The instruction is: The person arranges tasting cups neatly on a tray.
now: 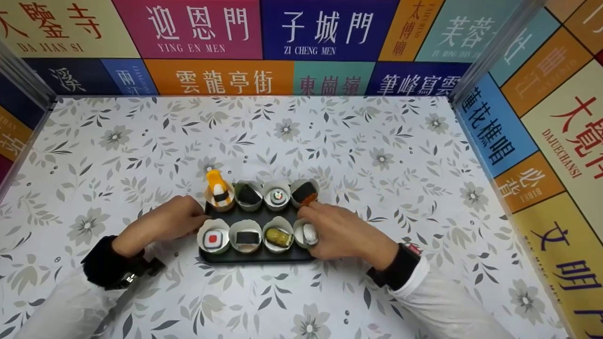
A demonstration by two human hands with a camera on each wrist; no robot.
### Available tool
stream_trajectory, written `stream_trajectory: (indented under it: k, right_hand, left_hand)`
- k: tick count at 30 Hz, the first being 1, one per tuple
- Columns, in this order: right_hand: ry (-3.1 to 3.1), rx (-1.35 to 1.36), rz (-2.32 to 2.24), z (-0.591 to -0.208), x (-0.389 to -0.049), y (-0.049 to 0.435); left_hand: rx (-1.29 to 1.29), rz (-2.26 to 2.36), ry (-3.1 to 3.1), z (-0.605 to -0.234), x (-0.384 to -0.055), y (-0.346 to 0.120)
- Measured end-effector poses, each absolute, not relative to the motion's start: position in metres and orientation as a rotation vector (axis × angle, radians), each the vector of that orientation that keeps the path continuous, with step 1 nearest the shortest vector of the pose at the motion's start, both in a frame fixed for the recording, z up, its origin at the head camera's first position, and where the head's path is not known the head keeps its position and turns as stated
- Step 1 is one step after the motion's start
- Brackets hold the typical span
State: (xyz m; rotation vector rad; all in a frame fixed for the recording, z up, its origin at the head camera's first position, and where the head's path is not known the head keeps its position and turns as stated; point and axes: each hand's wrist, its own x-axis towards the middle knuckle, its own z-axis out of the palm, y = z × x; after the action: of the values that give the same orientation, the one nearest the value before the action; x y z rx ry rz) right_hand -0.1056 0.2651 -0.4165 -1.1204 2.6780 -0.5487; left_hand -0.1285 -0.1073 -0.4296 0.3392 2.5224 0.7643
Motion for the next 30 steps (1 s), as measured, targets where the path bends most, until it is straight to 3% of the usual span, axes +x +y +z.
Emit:
stream_trajectory:
  k: [30]
  right_hand:
    - [2.708,-1.180,-0.414,-0.426,-0.101,0.263]
  left_hand:
    - [0.274,0.765,2.500,-0.431,-0.128,-0.107]
